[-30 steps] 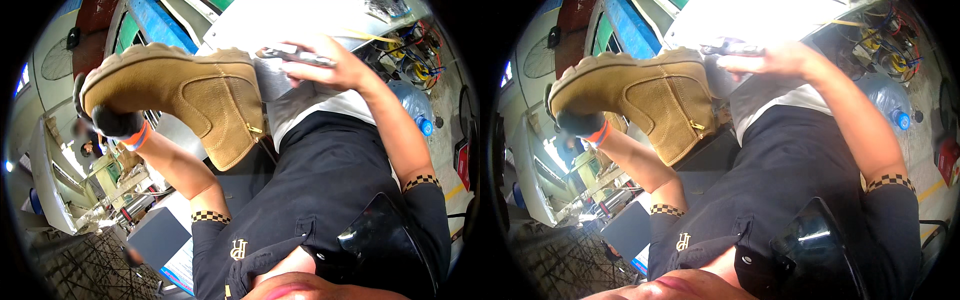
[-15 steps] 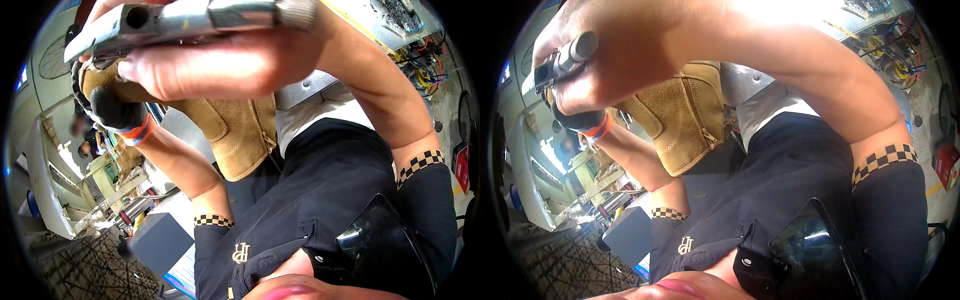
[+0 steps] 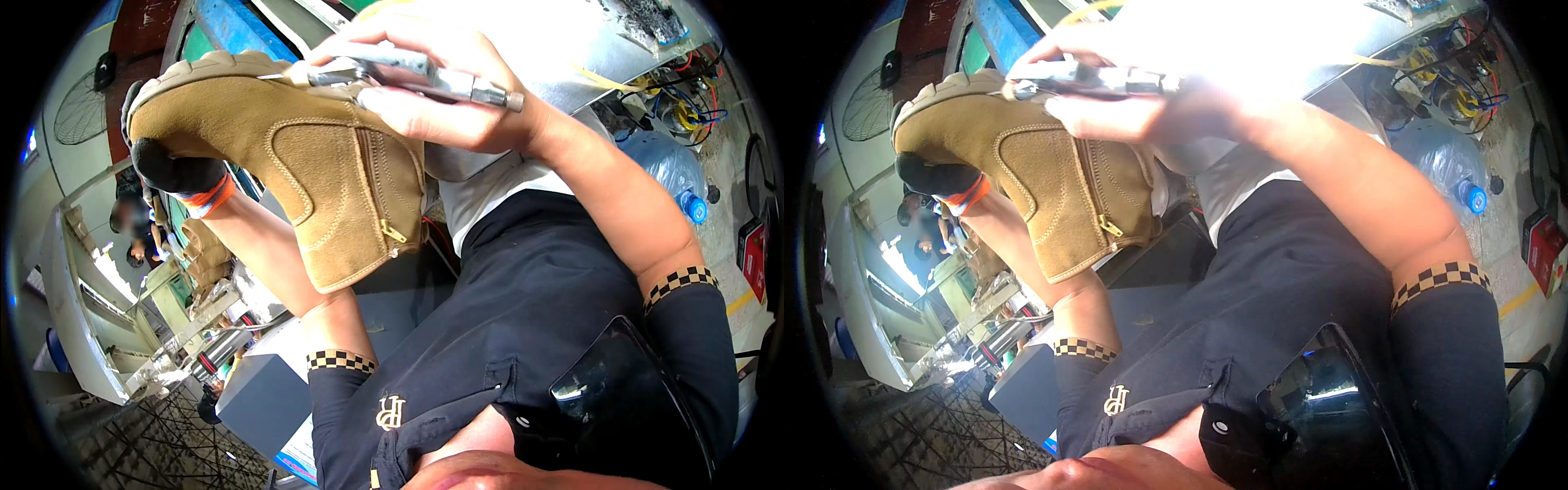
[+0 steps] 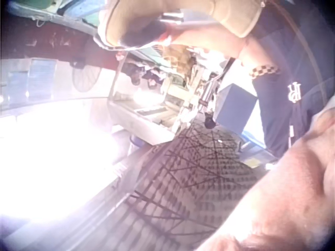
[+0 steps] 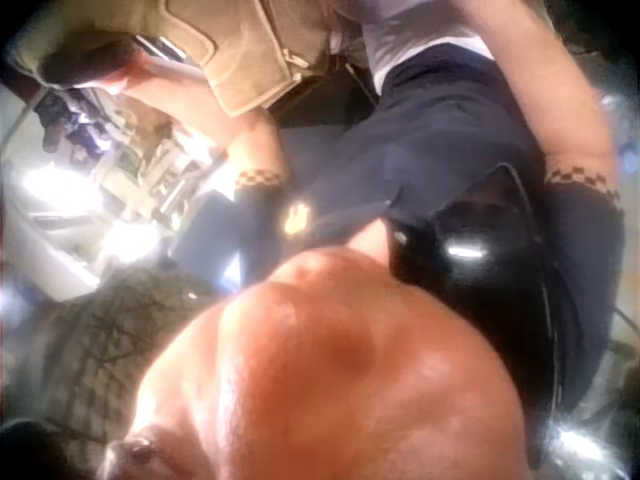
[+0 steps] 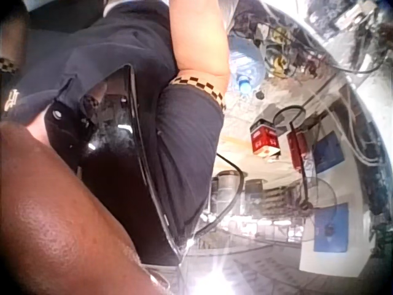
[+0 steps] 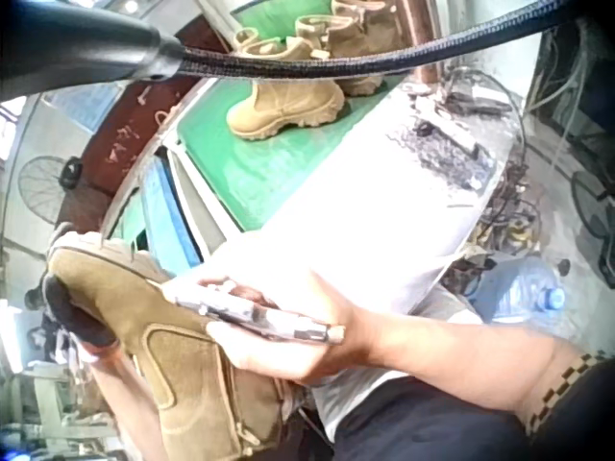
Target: The person holds a tan boot and uses an airbrush to apply a finishing spray along the seam between the upper and the sole, rotating the boot to coat all sides.
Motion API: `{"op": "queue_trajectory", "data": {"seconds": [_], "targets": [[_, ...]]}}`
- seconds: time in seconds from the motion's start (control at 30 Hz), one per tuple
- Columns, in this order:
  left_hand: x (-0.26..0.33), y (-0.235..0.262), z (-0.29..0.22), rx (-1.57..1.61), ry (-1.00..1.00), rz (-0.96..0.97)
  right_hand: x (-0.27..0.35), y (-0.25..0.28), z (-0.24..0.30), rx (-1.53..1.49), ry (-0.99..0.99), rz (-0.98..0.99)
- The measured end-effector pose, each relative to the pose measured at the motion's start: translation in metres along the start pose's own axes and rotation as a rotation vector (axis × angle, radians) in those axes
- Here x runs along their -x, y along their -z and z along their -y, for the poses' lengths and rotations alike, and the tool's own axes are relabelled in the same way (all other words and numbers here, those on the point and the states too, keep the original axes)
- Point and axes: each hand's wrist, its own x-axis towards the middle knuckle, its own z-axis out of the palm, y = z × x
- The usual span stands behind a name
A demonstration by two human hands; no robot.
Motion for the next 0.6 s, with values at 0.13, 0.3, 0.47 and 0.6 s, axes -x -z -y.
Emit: {"op": "queue_trajectory", "data": {"seconds": [0.13,0.3,0.47,0.6], "targets": [[0.042,-0.045,-0.015,0.016,0.096,-0.188,0.026,-0.008,0.003,-0.208,-0.234,-0.002],[0.077,-0.101,-0.049,0.326,0.255,-0.285,0.049,-0.011,0.007,-0.386,-0.424,0.005],[0.046,-0.044,-0.041,0.098,0.138,-0.169,0.057,-0.013,0.019,-0.529,-0.580,0.027],[0.013,-0.010,0.023,0.108,0.121,-0.064,0.083,0.004,0.009,-0.480,-0.674,-0.063]]}}
